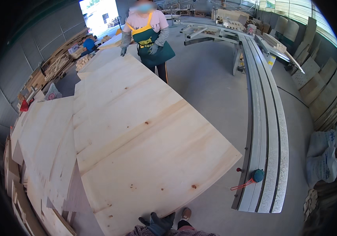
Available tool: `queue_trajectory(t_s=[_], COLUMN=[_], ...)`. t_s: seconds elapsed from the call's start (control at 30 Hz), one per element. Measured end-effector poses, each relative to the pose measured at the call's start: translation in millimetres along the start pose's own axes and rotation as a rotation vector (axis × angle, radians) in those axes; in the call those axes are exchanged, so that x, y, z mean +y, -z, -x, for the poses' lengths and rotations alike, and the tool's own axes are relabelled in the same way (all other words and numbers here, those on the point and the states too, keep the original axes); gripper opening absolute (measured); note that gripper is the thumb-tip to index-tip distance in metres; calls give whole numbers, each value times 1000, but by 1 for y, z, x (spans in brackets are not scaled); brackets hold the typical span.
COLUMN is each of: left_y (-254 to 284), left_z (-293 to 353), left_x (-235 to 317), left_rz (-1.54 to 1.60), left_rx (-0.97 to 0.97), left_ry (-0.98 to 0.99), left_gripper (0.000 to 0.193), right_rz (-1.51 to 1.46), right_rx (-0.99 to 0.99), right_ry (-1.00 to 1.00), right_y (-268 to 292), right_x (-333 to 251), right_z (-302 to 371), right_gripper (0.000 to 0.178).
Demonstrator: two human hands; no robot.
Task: The person guides a large plywood sheet through a table saw with assistance from a coworker, then stacks the cut pieces. The person wears gloves and handles the wood by hand while the coworker supports the far end during cutting.
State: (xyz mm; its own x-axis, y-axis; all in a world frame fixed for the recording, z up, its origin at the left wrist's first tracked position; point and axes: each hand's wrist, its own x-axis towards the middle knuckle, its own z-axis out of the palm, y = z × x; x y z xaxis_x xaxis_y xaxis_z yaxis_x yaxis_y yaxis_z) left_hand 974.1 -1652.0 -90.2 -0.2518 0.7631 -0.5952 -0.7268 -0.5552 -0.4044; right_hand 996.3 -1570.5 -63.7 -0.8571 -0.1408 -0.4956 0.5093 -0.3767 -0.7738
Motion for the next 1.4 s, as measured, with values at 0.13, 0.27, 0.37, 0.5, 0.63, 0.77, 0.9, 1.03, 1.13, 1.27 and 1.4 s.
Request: queue_trajectory(t_s=[0.13,0.27,0.37,0.5,0.63,0.77,0.9,1.03,1.13,1.27,1.4], left_y=[-6,24,-59,-121,-215,-275,-273,-250,-235,-262,-273], left_z=[4,-42,-8,14,40,65,44,22,-13,-67,-179], left_x=[-24,-36,-80,-124,-154,-107,36,140,193,192,150], left_rz=[-293,-545,-253,-477,-712,-1091,-1040,-936,-845,-923,-1054], left_rx=[23,193,178,163,-264,-537,-327,-61,-10,160,289], left_ry=[-144,-359,-108,-101,247,-247,-802,-795,-650,-448,-221], left_gripper=[62,55,48,44,42,48,52,42,47,72,99], right_rz=[-233,-420,-578,-698,-766,-800,-708,-792,-750,-463,-262], right_rx=[46,56,123,161,273,476,678,810,916,1282,1388], right_ry=[-49,-114,-121,-122,-44,148,188,230,311,322,453], right_y=[6,16,24,31,57,98,137,192,240,240,259], right_x=[6,3,9,-4,-46,-101,-151,-164,-149,-188,-225], right_z=[17,36,52,66,69,87,112,132,156,178,218], right_gripper=[53,52,51,49,48,46,48,55,61,59,46])
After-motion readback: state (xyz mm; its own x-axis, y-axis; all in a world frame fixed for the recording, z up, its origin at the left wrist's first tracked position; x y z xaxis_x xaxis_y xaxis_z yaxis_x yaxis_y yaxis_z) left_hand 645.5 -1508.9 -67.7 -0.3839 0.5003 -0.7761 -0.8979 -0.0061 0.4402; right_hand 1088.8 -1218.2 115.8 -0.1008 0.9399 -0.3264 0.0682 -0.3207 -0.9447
